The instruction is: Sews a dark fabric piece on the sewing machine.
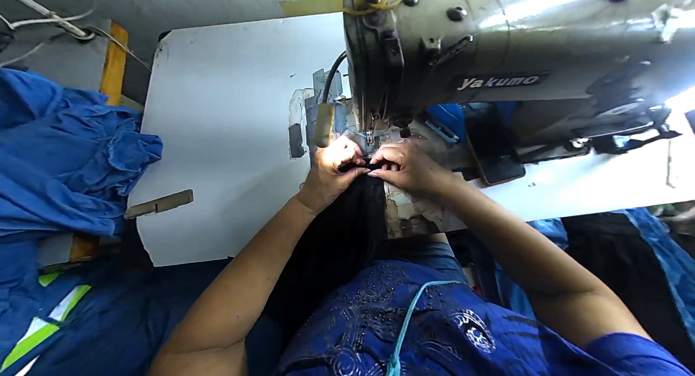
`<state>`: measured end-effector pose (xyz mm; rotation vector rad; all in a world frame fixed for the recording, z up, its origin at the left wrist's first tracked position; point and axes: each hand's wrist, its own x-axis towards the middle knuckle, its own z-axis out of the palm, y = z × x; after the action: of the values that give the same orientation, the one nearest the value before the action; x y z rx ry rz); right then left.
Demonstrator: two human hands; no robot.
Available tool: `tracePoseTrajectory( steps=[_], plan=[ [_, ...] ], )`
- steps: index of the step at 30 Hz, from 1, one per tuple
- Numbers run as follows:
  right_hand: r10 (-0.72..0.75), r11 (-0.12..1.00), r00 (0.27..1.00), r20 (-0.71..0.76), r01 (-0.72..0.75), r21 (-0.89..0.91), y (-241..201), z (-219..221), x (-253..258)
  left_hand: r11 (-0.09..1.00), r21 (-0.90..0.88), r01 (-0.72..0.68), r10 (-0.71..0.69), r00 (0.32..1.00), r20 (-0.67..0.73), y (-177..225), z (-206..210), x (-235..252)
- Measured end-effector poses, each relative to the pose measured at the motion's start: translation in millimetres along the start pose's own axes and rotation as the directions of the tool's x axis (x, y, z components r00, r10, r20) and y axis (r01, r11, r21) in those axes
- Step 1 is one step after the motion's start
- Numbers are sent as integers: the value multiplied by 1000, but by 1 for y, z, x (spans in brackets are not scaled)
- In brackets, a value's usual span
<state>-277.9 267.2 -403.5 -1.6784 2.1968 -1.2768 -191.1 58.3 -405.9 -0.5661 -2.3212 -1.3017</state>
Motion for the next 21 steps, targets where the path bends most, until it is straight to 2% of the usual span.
tracePoseTrajectory(
  steps=[2, 4, 5, 10, 16, 21],
  plan=[
    [-22, 999, 995, -97, 19, -30, -2, 7, -6, 974, 189, 128, -144, 987, 75, 15, -7, -4],
    [-37, 998, 990, -138, 28, -62, -6, 10, -9, 913, 324, 249, -302, 945, 127, 32, -13, -9],
    [-47, 996, 988, -145, 36, -78, -7, 12, -10, 892, 368, 262, -325, 938, 120, 40, -12, -12],
    [-86, 984, 987, -136, 63, -165, -8, 10, -17, 863, 486, 136, -153, 988, -5, 45, 13, -28],
    [-102, 988, 986, -132, 85, -129, -4, 12, -13, 956, 251, 152, -145, 988, -45, 38, 6, -29],
    [-70, 997, 995, -68, 69, -17, 10, 9, -7, 968, 42, 246, -244, 968, -54, 20, -1, -25]
  ],
)
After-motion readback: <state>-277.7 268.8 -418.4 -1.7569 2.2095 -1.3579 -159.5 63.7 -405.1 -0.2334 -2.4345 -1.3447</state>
